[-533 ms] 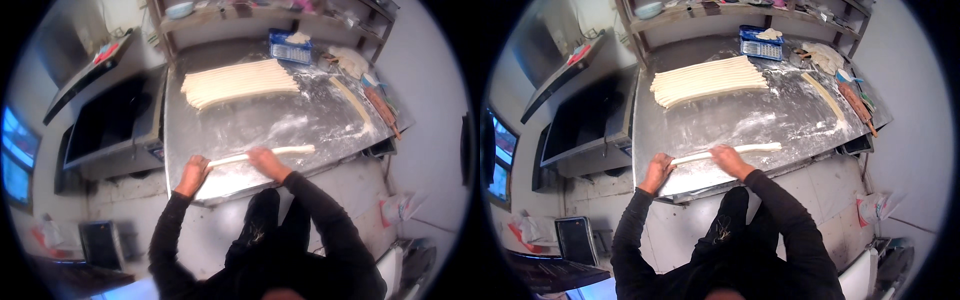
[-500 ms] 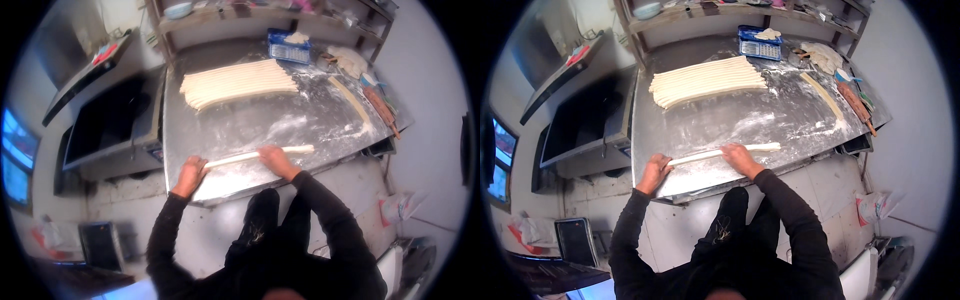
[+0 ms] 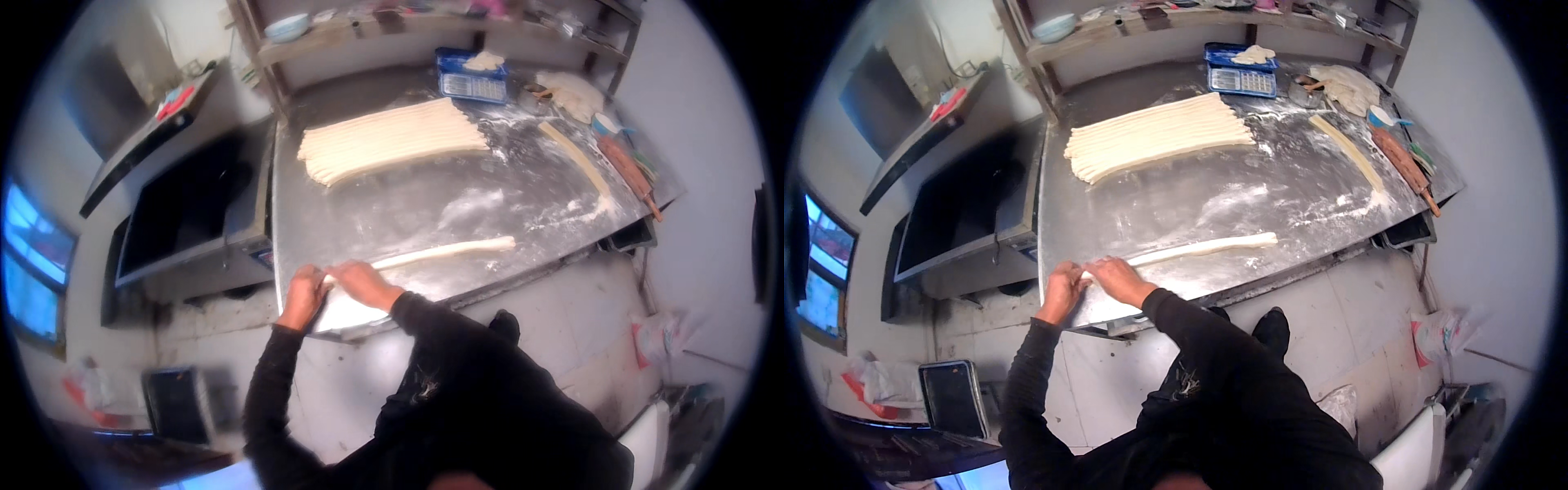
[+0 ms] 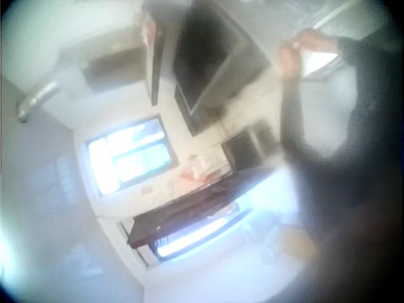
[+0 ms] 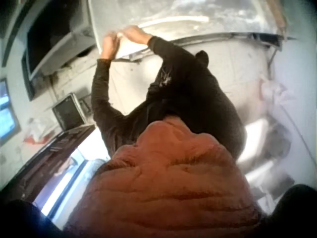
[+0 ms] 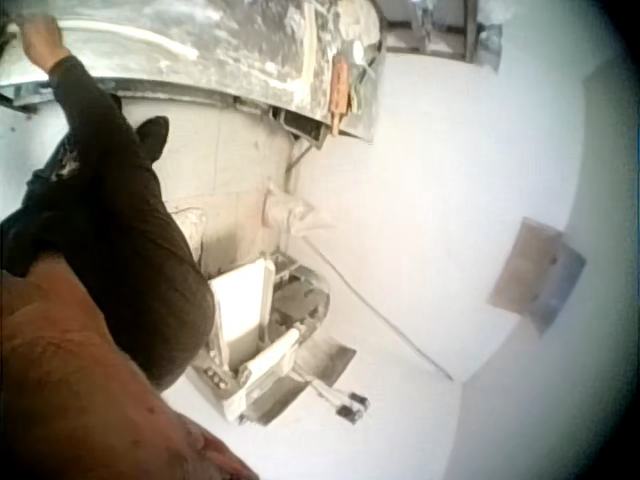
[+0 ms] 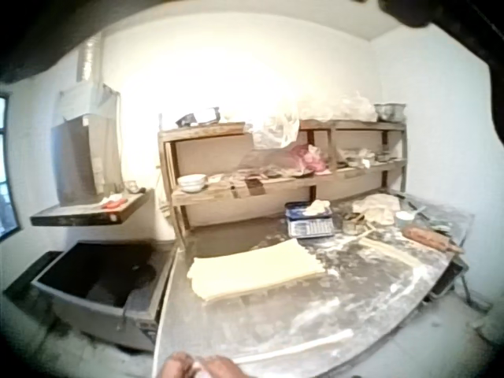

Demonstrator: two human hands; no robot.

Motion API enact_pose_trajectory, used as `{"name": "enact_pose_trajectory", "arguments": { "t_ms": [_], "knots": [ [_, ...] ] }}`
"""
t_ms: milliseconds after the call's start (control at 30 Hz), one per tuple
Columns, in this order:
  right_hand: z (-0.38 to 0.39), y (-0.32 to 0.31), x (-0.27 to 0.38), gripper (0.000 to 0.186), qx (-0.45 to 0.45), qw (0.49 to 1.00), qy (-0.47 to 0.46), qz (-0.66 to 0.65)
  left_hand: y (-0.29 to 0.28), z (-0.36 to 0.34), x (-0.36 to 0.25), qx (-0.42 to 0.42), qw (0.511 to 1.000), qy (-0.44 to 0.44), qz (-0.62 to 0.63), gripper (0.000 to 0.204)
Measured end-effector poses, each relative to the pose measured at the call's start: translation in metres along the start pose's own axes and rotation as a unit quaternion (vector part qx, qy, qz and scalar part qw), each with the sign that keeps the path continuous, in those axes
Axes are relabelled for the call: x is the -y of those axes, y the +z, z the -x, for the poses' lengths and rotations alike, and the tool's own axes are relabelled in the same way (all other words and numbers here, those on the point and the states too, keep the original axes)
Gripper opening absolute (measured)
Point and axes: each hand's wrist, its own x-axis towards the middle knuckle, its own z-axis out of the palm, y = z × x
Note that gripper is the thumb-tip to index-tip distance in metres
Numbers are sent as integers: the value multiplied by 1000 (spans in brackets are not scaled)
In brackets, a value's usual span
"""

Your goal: The person repeatedly picks up flat strips of dough from a floured metal table, rolls them into long thin ropes by hand, and places them in a growing pile. The process is repeated multiple times with different strips of dough.

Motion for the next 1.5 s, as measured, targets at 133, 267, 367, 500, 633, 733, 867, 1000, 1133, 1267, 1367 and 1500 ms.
{"name": "enact_pose_trajectory", "arguments": {
  "t_ms": [133, 267, 367, 500, 633, 733, 867, 1000, 1133, 1267, 1367, 1500],
  "knots": [
    [42, -33, -33, 29, 3, 999, -13, 47, -6, 1, -12, 11, 1000, -13, 3, 17],
    [93, -77, -81, 27, -40, 994, -31, 101, -3, -2, -17, 21, 996, -24, -85, 18],
    [130, -120, -117, 27, -21, 990, 28, 138, 14, -15, -51, 2, 998, 38, -56, 24],
    [141, -142, -119, 30, 15, 986, 98, 137, 85, -64, -129, -4, 991, 132, 31, 28],
    [158, -160, -131, 28, -70, 989, 65, 116, 140, -98, -167, -38, 992, 124, 11, 30],
    [181, -188, -153, 28, -17, 982, 139, 125, 140, -101, -170, -29, 991, 120, 56, 32],
    [163, -173, -134, 32, -19, 987, 98, 128, 152, -108, -181, -44, 986, 135, 90, 30],
    [150, -155, -131, 32, -82, 992, 75, 66, 148, -109, -177, -46, 987, 126, 88, 27],
    [185, -190, -153, 33, -74, 989, 112, 59, 139, -94, -167, -31, 993, 90, 67, 25],
    [226, -231, -171, 33, -52, 980, 162, 106, 152, -108, -172, -38, 989, 133, 46, 26],
    [228, -252, -165, 33, 5, 967, 229, 109, 173, -130, -213, -14, 987, 143, 75, 25],
    [231, -268, -171, 30, 25, 965, 199, 171, 224, -158, -256, -10, 975, 183, 124, 25]
  ]
}}
